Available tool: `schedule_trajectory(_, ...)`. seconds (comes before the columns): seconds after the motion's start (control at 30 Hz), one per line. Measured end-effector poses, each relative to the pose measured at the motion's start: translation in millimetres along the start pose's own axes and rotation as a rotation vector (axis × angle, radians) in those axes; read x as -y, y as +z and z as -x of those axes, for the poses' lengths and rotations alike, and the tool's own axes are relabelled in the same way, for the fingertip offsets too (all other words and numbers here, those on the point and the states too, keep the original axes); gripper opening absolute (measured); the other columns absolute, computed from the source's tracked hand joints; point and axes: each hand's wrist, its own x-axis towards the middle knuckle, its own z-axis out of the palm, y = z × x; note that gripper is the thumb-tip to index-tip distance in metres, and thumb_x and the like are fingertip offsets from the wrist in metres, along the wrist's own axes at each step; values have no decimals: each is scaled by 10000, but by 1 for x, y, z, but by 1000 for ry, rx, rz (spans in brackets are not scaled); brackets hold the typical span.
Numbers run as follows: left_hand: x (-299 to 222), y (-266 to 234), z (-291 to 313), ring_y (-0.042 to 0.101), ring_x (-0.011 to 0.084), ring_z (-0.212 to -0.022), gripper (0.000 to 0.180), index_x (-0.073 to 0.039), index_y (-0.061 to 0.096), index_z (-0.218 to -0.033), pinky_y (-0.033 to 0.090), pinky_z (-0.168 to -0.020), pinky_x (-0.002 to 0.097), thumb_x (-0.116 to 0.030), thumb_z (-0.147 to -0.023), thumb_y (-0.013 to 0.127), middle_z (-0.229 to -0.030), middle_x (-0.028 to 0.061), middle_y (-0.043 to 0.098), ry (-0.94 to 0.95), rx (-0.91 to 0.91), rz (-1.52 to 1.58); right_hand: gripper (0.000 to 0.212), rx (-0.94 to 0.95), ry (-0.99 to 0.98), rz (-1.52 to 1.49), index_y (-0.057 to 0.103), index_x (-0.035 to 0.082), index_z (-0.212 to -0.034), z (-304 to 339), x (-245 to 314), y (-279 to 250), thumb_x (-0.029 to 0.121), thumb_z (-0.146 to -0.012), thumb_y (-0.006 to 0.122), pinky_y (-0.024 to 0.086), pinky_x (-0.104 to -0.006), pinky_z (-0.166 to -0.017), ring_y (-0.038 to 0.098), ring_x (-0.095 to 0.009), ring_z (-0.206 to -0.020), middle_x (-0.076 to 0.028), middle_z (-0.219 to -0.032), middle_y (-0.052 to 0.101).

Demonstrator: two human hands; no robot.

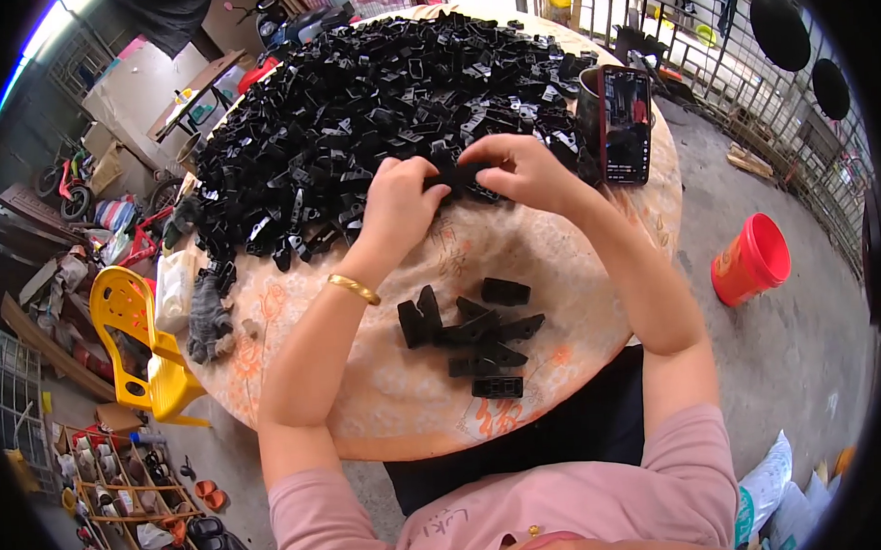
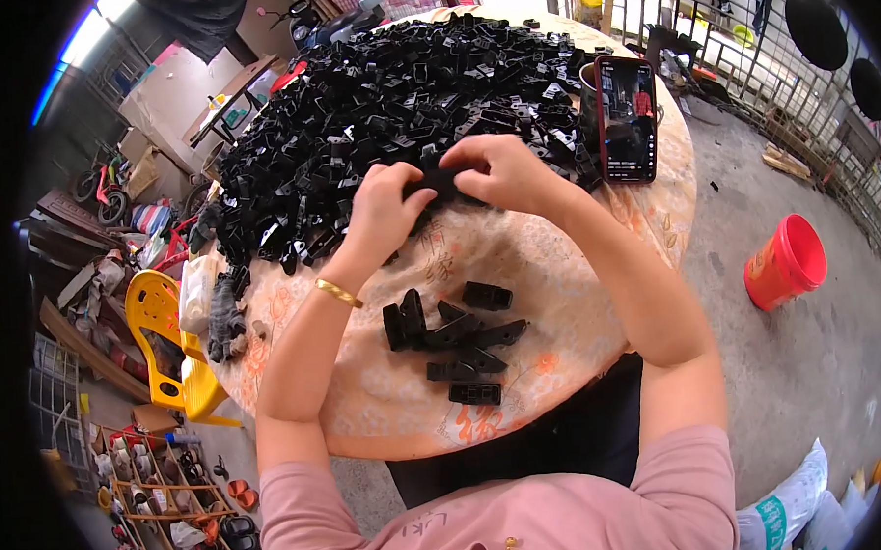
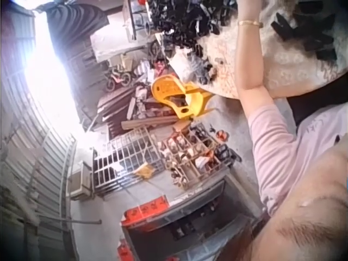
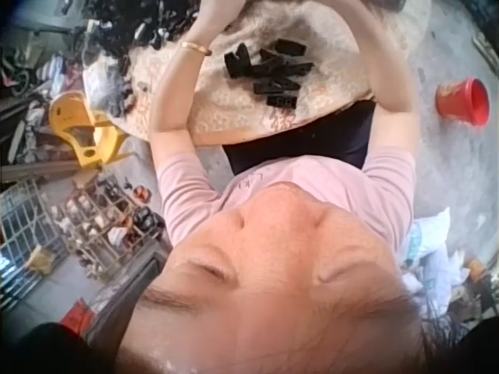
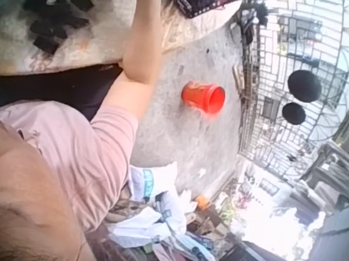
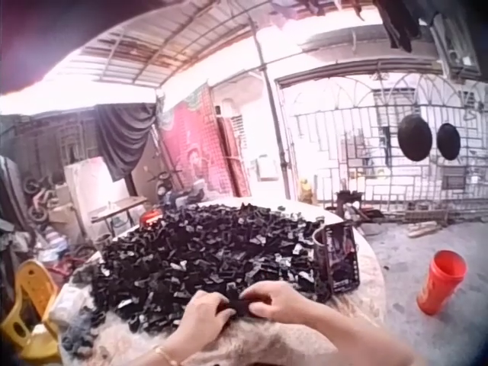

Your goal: The person assembles black plastic components by picking pieces from a pile, fitting them together by hand, and placing the assembled parts onto the table.

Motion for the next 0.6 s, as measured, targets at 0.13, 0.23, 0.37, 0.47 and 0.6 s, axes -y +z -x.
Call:
schedule_trajectory(0.13, 24, -10, 1, 581, 127, -729, 306, 3, 594, -935, 465, -643, 251, -142, -712, 745, -788, 53, 620, -423, 100, 921, 310, 224, 104, -41, 577, 21, -1080, 3, 13, 3, 93, -782, 619, 451, -230, -697, 528, -68, -764, -13, -810, 585)
schedule_trajectory(0.23, 22, -16, 6, 574, 113, -789, 324, 7, 575, -991, 457, -658, 227, -105, -728, 728, -876, 44, 601, -434, 207, 1207, 495, 156, 44, -196, 470, 47, -1219, 6, 18, 8, 44, -761, 656, 470, -237, -720, 543, -85, -783, -40, -861, 592)
schedule_trajectory(0.37, 16, -16, 9, 570, 109, -828, 292, 6, 576, -986, 467, -718, 228, -54, -735, 711, -926, 54, 591, -417, 289, 1370, 475, 159, -11, -100, 490, 51, -1205, 8, 24, 13, 45, -759, 655, 486, -258, -766, 569, -98, -814, -54, -887, 596)
schedule_trajectory(0.47, 14, -16, 11, 575, 111, -828, 273, 1, 577, -976, 480, -756, 242, -26, -737, 705, -912, 47, 595, -423, 290, 1408, 482, 165, -55, -141, 496, 51, -1210, 8, 25, 14, 46, -757, 658, 484, -255, -764, 567, -99, -809, -54, -883, 597)
schedule_trajectory(0.6, 14, -11, 11, 582, 100, -786, 233, -5, 582, -947, 481, -724, 222, -29, -747, 699, -873, 41, 607, -364, 290, 1483, 491, 197, -44, -120, 501, 57, -1215, 9, 25, 10, 47, -752, 664, 482, -251, -766, 564, -96, -808, -52, -883, 594)
